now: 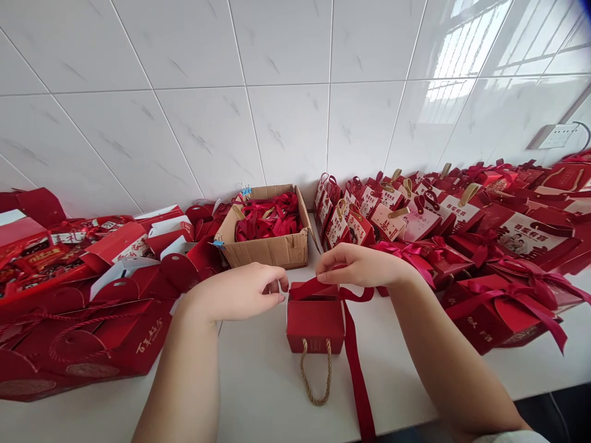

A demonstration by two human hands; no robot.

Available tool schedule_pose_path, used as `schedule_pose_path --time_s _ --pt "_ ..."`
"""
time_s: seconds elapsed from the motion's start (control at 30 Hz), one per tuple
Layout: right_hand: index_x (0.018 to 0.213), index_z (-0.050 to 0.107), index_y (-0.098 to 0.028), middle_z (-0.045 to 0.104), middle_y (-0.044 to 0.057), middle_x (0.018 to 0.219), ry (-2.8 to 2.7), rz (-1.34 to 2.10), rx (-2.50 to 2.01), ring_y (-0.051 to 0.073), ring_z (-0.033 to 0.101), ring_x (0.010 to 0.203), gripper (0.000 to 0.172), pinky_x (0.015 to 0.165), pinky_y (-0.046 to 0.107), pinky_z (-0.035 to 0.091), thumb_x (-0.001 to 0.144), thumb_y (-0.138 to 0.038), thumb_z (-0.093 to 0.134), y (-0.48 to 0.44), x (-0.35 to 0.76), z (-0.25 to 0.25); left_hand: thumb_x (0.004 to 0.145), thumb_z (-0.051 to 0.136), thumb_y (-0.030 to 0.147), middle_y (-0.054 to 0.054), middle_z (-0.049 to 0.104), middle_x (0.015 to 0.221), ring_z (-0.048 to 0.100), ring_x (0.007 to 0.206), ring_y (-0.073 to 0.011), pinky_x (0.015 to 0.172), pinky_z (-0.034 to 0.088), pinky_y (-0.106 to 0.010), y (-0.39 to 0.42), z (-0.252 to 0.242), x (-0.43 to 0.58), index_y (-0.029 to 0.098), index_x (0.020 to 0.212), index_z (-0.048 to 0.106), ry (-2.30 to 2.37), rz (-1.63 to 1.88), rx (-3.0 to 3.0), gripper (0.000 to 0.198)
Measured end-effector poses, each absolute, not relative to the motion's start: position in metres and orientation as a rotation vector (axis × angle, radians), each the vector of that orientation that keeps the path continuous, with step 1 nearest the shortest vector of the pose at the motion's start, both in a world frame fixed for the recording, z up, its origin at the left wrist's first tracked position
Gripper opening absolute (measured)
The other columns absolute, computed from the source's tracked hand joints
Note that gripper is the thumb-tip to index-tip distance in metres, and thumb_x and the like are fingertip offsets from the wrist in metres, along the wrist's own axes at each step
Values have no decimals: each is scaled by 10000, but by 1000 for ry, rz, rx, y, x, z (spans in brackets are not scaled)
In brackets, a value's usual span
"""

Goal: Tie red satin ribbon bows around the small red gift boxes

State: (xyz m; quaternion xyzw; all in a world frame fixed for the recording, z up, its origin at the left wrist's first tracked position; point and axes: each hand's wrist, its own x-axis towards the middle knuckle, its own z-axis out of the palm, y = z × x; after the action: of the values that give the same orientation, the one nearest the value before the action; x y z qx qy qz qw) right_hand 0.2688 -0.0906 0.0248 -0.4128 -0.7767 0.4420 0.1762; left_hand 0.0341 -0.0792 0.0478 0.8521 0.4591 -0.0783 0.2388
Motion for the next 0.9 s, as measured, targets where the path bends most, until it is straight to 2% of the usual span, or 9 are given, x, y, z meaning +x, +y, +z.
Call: schedule_pose_path --time_s 0.47,0.67,0.8,0.9 --pt "787 638 -148 483 -23 648 -2211 1229 -1199 76 358 541 189 485 212 303 790 -290 514 -89 267 22 783 411 310 1 626 770 509 630 -152 512 333 -250 -76 46 41 216 765 549 1203 -219 2389 168" --pt "794 646 -145 498 -21 645 -2238 1183 -1224 73 371 532 201 481 209 315 786 -300 518 -89 267 23 751 420 274 19 552 669 416 547 -122 478 294 -245 -74 45 41 209 703 508 1212 -198 2372 120" --pt "799 645 -149 501 -26 616 -2233 1189 -1296 64 373 481 240 427 201 303 789 -354 520 -92 266 25 734 430 245 31 467 604 358 518 -104 471 273 -239 -73 47 37 197 655 467 1246 -30 2359 100" --pt "793 640 -152 490 -29 590 -2229 1218 -1342 63 375 458 269 400 196 294 791 -393 520 -93 266 26 742 443 239 33 442 593 383 527 -100 478 289 -231 -73 51 31 191 629 447 1253 224 2318 123"
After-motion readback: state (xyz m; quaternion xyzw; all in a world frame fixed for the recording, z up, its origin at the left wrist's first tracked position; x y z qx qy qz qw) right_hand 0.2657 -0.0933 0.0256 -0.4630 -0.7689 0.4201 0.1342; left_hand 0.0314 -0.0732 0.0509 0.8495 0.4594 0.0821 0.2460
